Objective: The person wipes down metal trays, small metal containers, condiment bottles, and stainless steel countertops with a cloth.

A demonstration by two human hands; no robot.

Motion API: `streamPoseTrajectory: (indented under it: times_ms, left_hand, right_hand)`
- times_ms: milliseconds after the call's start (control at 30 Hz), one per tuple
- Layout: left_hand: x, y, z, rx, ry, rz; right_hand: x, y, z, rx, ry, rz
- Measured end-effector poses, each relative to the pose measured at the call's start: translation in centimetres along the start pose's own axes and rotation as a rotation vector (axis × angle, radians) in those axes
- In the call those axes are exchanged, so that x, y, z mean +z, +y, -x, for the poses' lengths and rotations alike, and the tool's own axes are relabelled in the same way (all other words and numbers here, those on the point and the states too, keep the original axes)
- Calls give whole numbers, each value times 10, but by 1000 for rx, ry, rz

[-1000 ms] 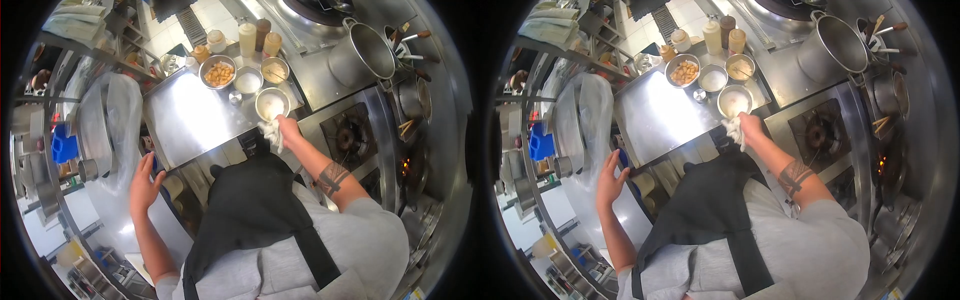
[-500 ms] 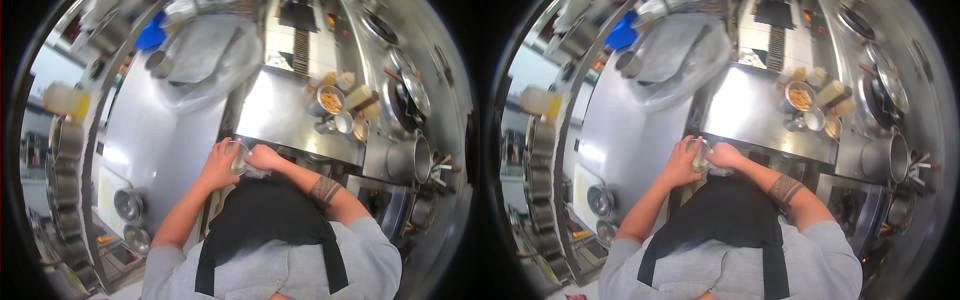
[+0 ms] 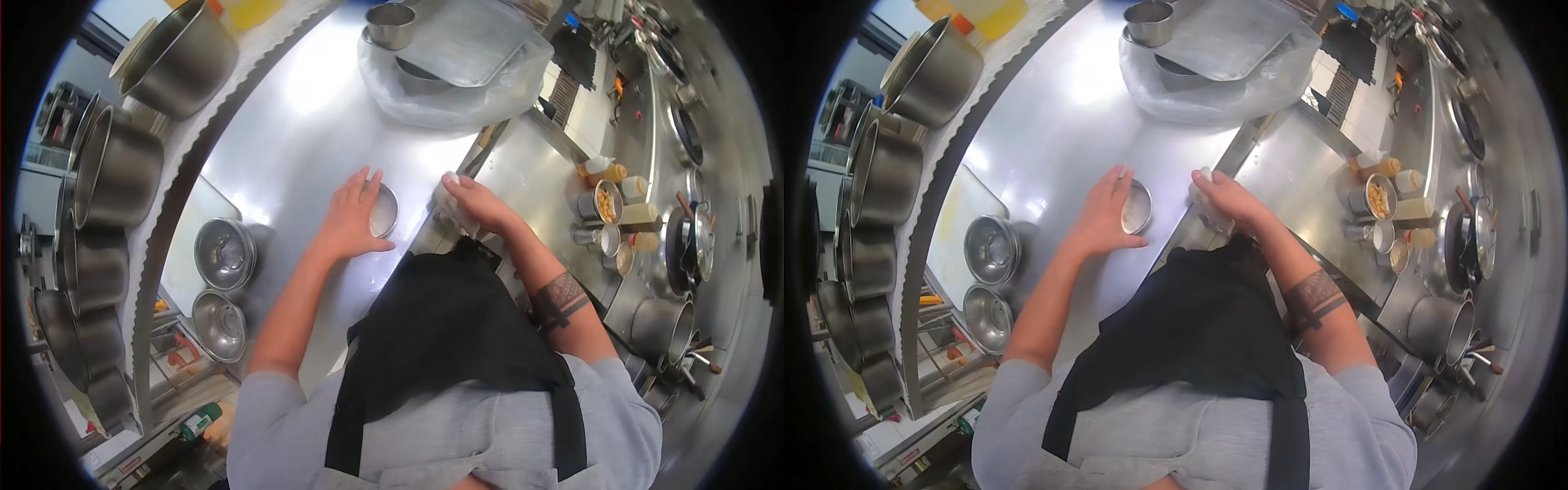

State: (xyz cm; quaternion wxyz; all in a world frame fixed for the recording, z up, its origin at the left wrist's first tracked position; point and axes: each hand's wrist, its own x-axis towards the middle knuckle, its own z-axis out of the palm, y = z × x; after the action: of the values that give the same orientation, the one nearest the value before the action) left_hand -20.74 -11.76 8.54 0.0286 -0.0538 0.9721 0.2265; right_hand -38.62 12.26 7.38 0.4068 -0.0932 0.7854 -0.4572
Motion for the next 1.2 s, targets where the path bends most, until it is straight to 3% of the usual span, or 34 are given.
streamPoseTrajectory:
  times_ms: [67, 100, 133, 200, 300, 400, 533, 567, 633, 667, 733, 767, 800, 867, 900, 967, 1033, 1067, 1133, 1200]
  left_hand:
    - [1, -10, -2, 5, -11, -23]
    - [3, -15, -4, 49, 14, 35]
    - [6, -20, -6, 95, 34, 92]
    - [15, -23, -12, 137, 77, 77]
    - [20, -22, -14, 158, 136, 57]
    - [28, -23, -11, 93, 170, 73]
    - [28, -4, -11, -29, 165, 6]
    - [23, -3, -11, -18, 155, 3]
    - [15, -2, -18, 241, 75, -52]
    - [18, -3, -21, 258, 75, -49]
    - [19, -10, -28, 183, 52, 36]
    - [19, -11, -29, 195, 52, 27]
    - [19, -10, -28, 171, 59, 9]
    - [24, 2, -26, 148, 71, -11]
    - [30, 14, -26, 41, 125, -52]
    - [31, 21, -19, -38, 164, -107]
    - [27, 21, -18, 156, 71, -165]
    - [28, 18, -21, 159, 79, -162]
    - [32, 8, -25, 207, 93, -56]
    - [33, 5, -28, 139, 129, -26]
  right_hand:
    - [10, -33, -3, -24, -205, 170]
    - [27, -18, -27, -147, -250, 154]
    - [41, -27, -32, -151, -253, 151]
    - [69, -43, -42, -521, -251, 509]
    - [93, -36, -63, -572, -158, 752]
    - [99, -39, -26, -364, 9, 795]
    - [102, -14, -18, -321, 122, 713]
    - [94, -18, -28, -388, -3, 814]
    - [78, -46, -38, -537, -207, 920]
    - [81, -46, -41, -527, -192, 921]
    - [86, -46, -51, -479, -113, 922]
    - [95, -34, -36, -450, 57, 742]
    - [101, -24, -23, -301, 82, 707]
    - [112, 11, -22, -327, 189, 567]
    - [105, 7, -24, -328, 196, 557]
    - [87, -13, -29, -303, 2, 718]
    - [69, -35, -42, -380, -87, 810]
    - [65, -43, -44, -457, -206, 914]
    - [73, -39, -40, -438, -207, 917]
    - [95, -19, -14, -221, 181, 580]
